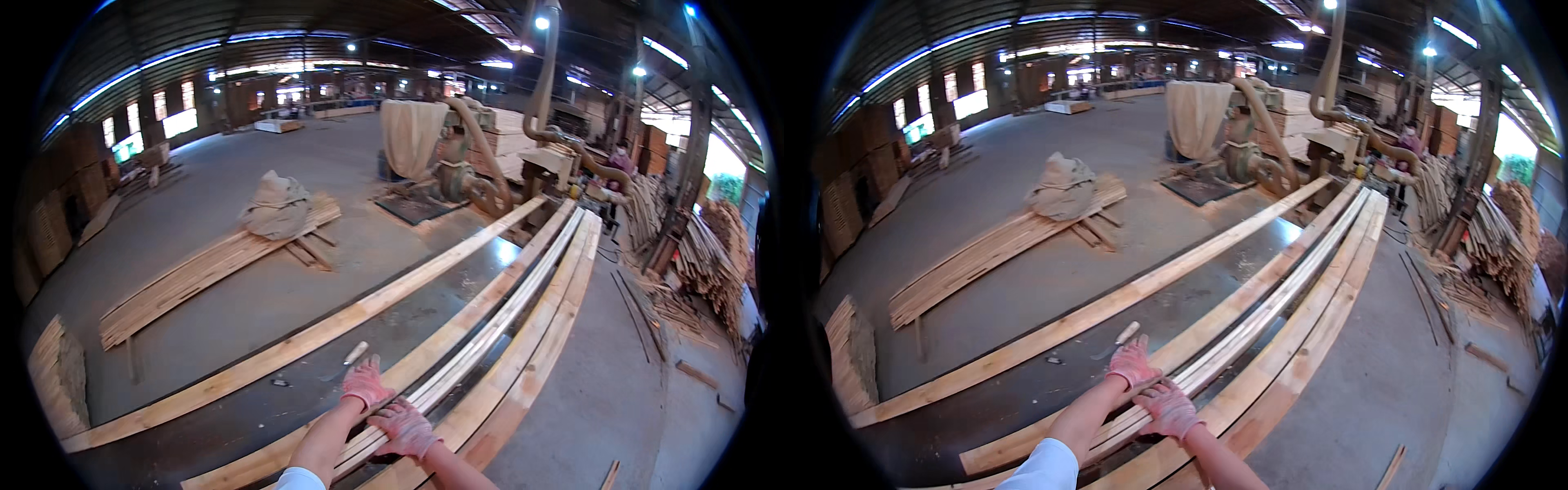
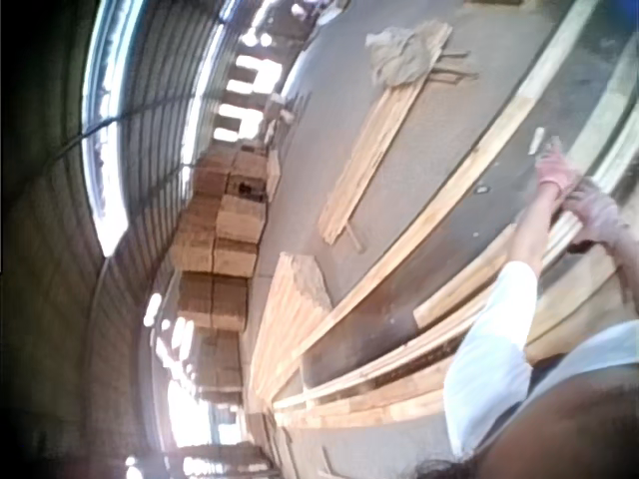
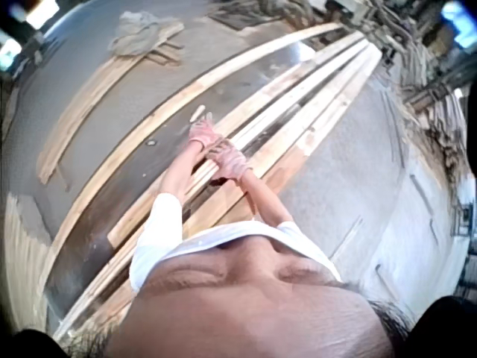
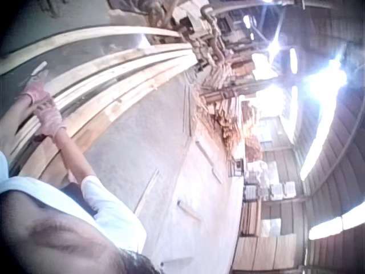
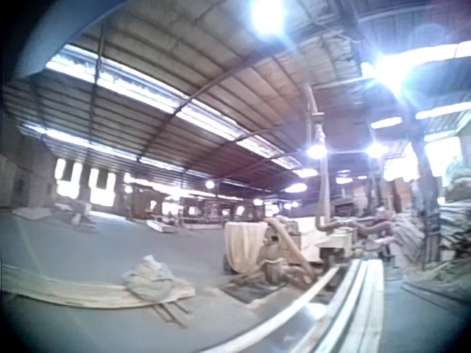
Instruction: The person sorts and stacks long wooden planks on a metal table in a workshop. They pick up planks from a pile, inspect them, and place them in a neat stack, occasionally using a small knife to scrape the surface of the wood.
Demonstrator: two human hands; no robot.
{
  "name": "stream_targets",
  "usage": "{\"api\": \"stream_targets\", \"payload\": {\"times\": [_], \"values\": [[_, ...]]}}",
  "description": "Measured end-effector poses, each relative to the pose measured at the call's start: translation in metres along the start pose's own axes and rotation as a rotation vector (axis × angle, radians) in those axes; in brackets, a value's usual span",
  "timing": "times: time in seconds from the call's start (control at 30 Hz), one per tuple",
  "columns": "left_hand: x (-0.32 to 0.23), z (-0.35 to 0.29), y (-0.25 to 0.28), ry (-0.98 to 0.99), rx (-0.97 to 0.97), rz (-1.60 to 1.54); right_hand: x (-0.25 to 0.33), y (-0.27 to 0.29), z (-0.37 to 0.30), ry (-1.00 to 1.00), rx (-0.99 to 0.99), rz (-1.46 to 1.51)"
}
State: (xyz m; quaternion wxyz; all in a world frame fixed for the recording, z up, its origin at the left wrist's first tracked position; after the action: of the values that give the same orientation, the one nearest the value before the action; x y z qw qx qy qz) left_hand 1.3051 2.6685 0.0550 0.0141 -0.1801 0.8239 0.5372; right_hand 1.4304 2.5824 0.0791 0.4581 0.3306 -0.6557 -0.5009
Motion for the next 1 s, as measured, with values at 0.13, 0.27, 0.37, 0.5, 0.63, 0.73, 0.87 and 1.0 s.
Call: {"api": "stream_targets", "payload": {"times": [0.13,0.27,0.37,0.5,0.63,0.73,0.87,1.0], "values": [[-0.025,0.049,-0.014,0.022,-0.044,-0.005,0.001,0.0,0.006,-0.044,0.207,0.024],[-0.059,0.075,-0.018,0.061,0.048,-0.018,-0.006,-0.012,0.008,-0.08,0.176,-0.057],[-0.068,0.081,-0.025,0.067,0.068,0.017,-0.012,-0.013,0.01,-0.123,0.097,-0.021],[-0.057,0.088,-0.023,0.021,0.142,-0.066,-0.003,-0.002,0.012,-0.097,0.236,-0.013],[-0.039,0.087,-0.022,0.009,0.092,-0.159,0.003,-0.011,0.019,-0.04,0.181,-0.021],[-0.049,0.08,-0.02,-0.062,0.089,-0.293,-0.002,-0.008,0.012,-0.037,0.099,0.008],[-0.056,0.081,-0.014,-0.142,0.02,-0.366,-0.003,-0.005,0.012,-0.019,0.05,0.002],[-0.064,0.071,0.02,-0.202,-0.025,-0.383,-0.004,-0.008,0.016,-0.021,0.028,-0.026]]}}
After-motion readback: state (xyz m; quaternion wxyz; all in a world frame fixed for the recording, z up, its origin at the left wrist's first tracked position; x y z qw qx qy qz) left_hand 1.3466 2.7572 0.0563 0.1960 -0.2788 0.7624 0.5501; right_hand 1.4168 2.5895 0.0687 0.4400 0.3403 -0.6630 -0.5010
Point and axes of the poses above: each hand's wrist, its own z-axis towards the middle knuckle, its own y-axis out of the back of the hand, x = y × z, the point moved 8 cm from there along z, towards the middle knuckle, and after that the axes turned 9 degrees about x, right-handed, at the moved point
